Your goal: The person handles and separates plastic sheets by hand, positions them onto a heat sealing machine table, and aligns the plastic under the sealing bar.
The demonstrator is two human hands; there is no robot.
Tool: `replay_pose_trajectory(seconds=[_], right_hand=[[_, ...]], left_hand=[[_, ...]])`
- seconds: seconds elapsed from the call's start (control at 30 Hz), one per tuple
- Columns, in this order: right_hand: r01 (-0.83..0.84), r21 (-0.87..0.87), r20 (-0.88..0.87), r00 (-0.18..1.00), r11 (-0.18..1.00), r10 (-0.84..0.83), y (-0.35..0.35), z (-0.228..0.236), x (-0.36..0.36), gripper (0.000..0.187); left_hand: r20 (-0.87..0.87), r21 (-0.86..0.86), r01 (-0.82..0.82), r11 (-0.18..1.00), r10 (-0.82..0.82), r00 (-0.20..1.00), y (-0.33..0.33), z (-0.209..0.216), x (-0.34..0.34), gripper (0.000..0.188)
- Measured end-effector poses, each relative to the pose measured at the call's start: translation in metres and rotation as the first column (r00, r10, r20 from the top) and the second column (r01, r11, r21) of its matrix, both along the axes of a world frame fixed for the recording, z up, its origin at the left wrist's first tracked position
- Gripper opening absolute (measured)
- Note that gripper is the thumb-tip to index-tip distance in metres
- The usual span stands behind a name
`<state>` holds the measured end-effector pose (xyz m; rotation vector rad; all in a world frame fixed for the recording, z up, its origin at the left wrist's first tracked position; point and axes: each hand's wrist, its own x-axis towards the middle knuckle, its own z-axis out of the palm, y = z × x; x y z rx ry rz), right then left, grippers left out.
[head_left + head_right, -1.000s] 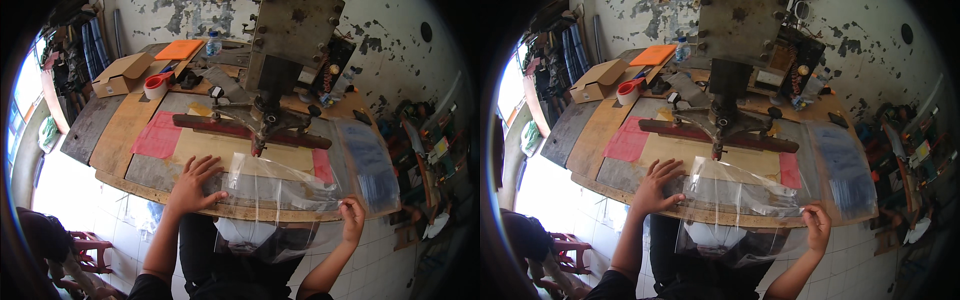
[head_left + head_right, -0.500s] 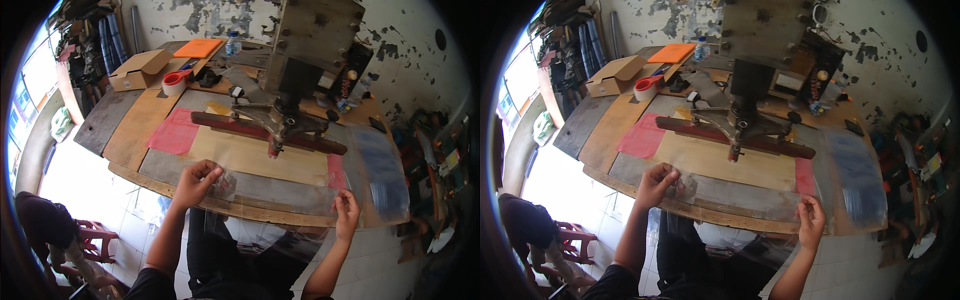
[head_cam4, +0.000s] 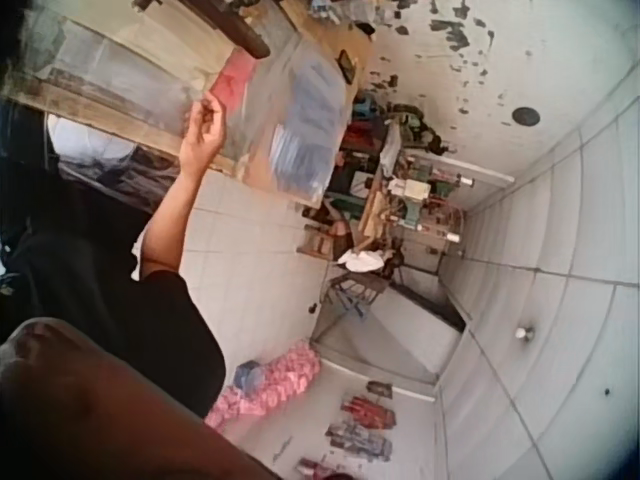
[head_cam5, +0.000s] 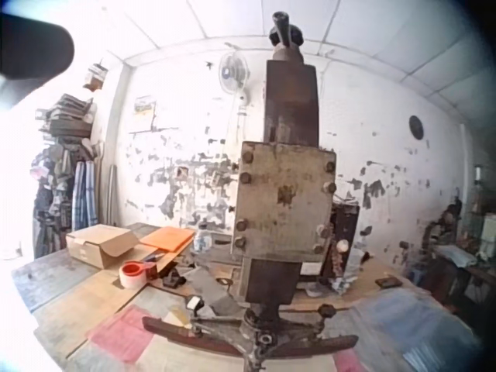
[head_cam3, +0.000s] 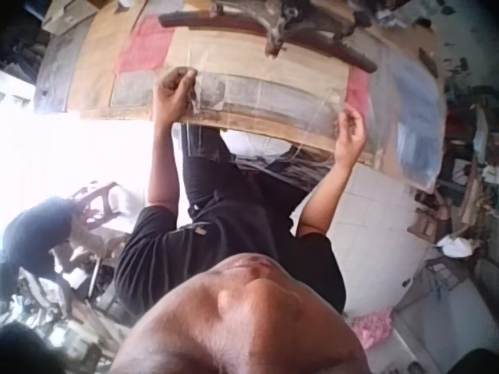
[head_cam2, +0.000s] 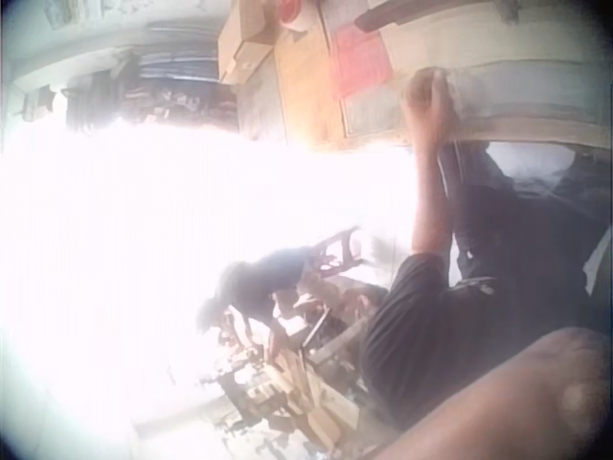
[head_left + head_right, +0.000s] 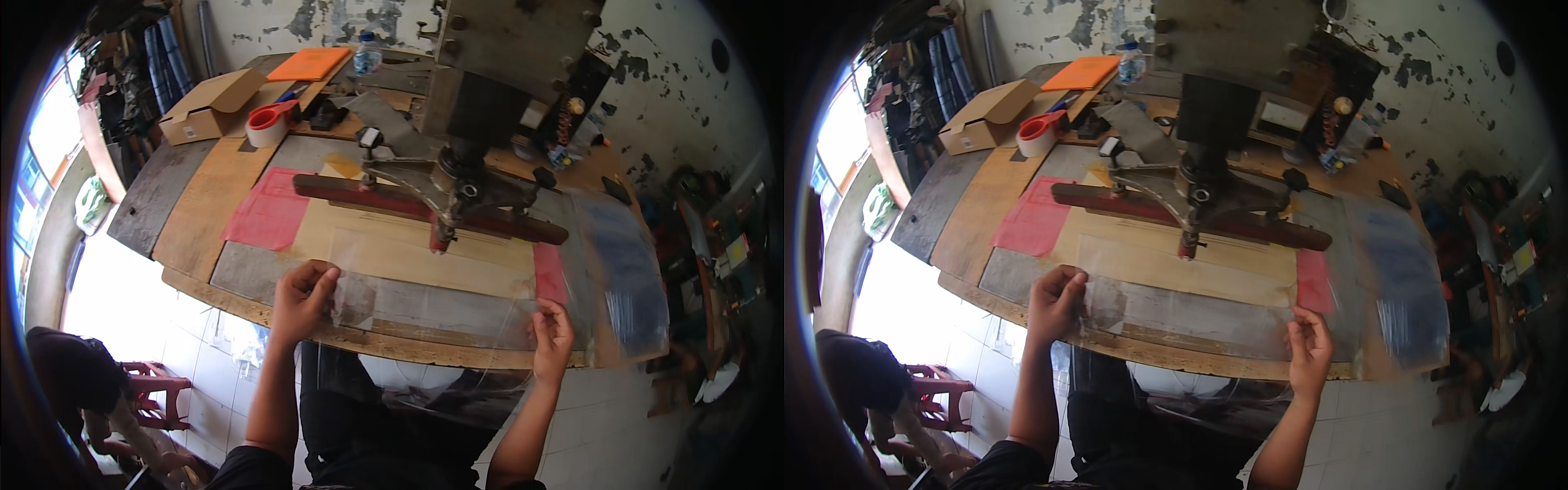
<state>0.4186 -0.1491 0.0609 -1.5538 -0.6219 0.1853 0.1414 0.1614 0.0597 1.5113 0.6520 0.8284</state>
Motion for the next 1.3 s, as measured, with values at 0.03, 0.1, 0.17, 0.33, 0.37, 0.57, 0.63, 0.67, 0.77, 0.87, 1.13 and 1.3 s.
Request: replay_pose_trajectory(seconds=[0.03, 0.1, 0.17, 0.33, 0.37, 0.57, 0.63, 0.67, 0.77, 0.87, 1.13, 1.3], right_hand=[[-0.017, 0.016, 0.017, 1.0, 1.0, 0.016, 0.0, -0.002, 0.001, 0.023], [-0.008, 0.008, 0.005, 1.0, 1.0, 0.008, -0.001, 0.0, 0.0, 0.024], [-0.008, 0.005, -0.009, 1.0, 1.0, 0.008, -0.003, 0.0, 0.001, 0.026], [-0.014, 0.008, -0.001, 1.0, 1.0, 0.014, -0.005, -0.002, 0.002, 0.026], [-0.019, 0.008, -0.001, 1.0, 1.0, 0.019, -0.005, -0.002, 0.002, 0.026], [-0.014, -0.003, 0.008, 1.0, 1.0, 0.014, -0.004, 0.0, 0.0, 0.026], [-0.019, -0.002, 0.013, 1.0, 1.0, 0.02, -0.004, 0.0, 0.0, 0.026], [-0.023, -0.002, 0.021, 1.0, 1.0, 0.023, -0.004, 0.0, 0.001, 0.026], [-0.004, -0.022, 0.021, 1.0, 1.0, 0.005, -0.004, -0.001, 0.001, 0.026], [-0.013, -0.008, 0.013, 1.0, 1.0, 0.013, -0.004, -0.002, 0.001, 0.026], [0.013, -0.029, 0.021, 1.0, 0.999, -0.013, -0.005, 0.001, -0.001, 0.024], [0.015, -0.034, 0.009, 1.0, 0.999, -0.015, -0.003, 0.002, -0.003, 0.022]], left_hand=[[-0.014, 0.008, -0.001, 1.0, 0.001, 1.0, 0.0, 0.001, 0.0, 0.022], [-0.019, -0.013, -0.001, 1.0, 0.001, 1.0, -0.003, 0.007, 0.0, 0.022], [-0.024, -0.026, -0.006, 1.0, 0.005, 1.0, -0.003, 0.008, 0.001, 0.021], [-0.022, -0.014, 0.004, 1.0, -0.004, 1.0, -0.004, 0.008, 0.001, 0.019], [-0.02, -0.015, -0.001, 1.0, 0.001, 1.0, -0.005, 0.009, 0.001, 0.019], [-0.035, 0.009, -0.014, 1.0, 0.015, 0.999, -0.005, 0.009, 0.001, 0.018], [-0.026, 0.005, -0.008, 1.0, 0.009, 1.0, -0.005, 0.01, 0.0, 0.017], [-0.014, 0.0, -0.001, 1.0, 0.001, 1.0, -0.005, 0.01, 0.0, 0.017], [-0.01, 0.002, 0.005, 1.0, -0.005, 1.0, -0.005, 0.009, 0.0, 0.016], [-0.013, 0.058, 0.008, 0.998, -0.007, 1.0, -0.003, 0.008, -0.001, 0.016], [-0.013, 0.089, 0.005, 0.996, -0.004, 1.0, -0.002, 0.006, 0.002, 0.017], [-0.013, 0.1, 0.009, 0.995, -0.008, 1.0, -0.002, 0.006, -0.002, 0.017]])
